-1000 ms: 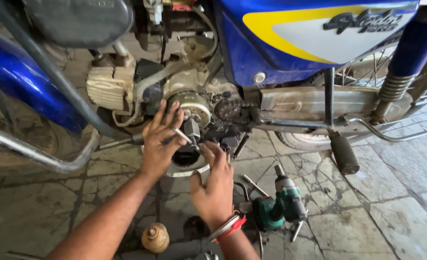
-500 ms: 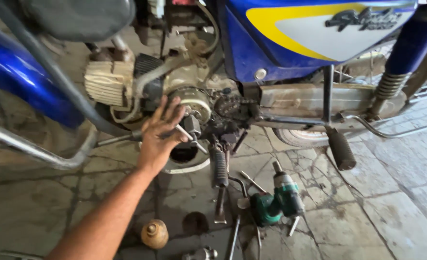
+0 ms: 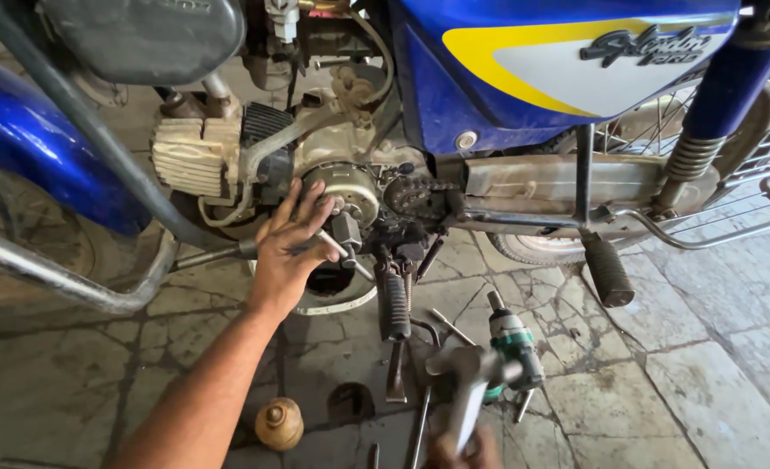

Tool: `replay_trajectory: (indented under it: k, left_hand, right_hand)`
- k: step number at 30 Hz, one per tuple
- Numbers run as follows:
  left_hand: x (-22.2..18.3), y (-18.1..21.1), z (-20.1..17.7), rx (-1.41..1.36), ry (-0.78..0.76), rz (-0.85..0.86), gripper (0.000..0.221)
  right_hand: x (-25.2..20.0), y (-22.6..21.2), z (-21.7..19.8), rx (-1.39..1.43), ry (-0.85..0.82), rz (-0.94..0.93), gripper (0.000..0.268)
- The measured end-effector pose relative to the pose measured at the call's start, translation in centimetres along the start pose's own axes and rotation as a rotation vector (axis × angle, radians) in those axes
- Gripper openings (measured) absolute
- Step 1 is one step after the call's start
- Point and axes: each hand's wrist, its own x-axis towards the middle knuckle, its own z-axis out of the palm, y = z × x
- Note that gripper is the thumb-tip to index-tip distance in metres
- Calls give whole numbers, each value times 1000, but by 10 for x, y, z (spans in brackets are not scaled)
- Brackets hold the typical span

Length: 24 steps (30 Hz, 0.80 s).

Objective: The person works on a motorcycle engine, fitting a puller tool onto the central nut of the engine's flywheel rotor and turning it with a wrench to extract the rotor. They steady the assembly by hand, reposition the tool, and tap the assembly with a hammer while continuing to work the puller.

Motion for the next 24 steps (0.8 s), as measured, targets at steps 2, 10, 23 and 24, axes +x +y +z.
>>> replay_trajectory:
  k: [2,10,23,24]
  left_hand:
    - [3,5,-2,5,-16,-18,63]
    - [1,4,1,15,-13,-46,58]
    - [2,-2,1,26,-28,-49,52]
    - [2,0,2,26,-27,-48,52]
  right_hand:
    - [0,-315,30,18,32,70,30]
    - [43,-423,75,190,-260,715,40]
    - [101,-424,45,397,72,298,40]
    - [104,-366,63,398,72,296,40]
